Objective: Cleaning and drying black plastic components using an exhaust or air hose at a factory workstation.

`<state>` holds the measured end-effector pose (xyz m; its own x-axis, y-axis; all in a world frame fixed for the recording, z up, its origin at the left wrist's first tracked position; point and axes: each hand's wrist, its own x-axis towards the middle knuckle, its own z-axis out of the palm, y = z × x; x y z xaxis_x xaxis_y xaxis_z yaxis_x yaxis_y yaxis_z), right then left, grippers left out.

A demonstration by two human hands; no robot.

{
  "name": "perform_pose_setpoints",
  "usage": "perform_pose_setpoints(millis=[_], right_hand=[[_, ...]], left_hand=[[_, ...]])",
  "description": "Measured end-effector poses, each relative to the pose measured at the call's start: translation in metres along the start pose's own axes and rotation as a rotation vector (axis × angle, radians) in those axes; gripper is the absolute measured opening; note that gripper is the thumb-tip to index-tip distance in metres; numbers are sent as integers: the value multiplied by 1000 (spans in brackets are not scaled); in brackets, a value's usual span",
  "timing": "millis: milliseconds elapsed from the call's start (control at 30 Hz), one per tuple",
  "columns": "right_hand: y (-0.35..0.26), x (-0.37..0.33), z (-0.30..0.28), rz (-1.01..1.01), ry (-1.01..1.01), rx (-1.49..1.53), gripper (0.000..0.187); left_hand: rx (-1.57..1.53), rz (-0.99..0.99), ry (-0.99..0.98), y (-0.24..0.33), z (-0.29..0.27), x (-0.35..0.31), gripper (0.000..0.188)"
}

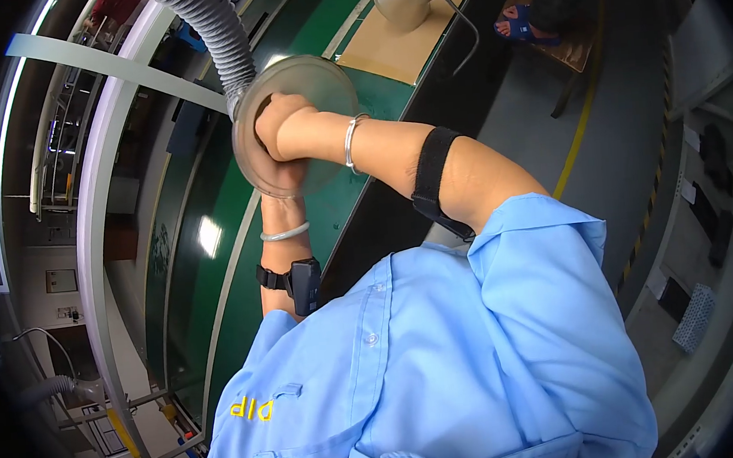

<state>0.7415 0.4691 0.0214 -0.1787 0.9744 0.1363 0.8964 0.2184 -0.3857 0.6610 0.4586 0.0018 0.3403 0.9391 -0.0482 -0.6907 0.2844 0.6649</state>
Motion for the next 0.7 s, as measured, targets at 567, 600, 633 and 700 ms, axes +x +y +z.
perform_pose_setpoints(millis=[567,600,633,700], right_hand=[[75,-91,4,55,71,2177,24],[77,-92,3,-39,100,2266,26],[77,-91,4,-35,101,2264,26],[72,-91,8,-66,136,2303,26]], left_hand=[[-116,-61,80,13,-1,-4,49],[-146,-168,79,13,-1,-4,51],[-149,-170,79,12,-1,-3,51],[-153,-132,123,7,-1,-4,49]])
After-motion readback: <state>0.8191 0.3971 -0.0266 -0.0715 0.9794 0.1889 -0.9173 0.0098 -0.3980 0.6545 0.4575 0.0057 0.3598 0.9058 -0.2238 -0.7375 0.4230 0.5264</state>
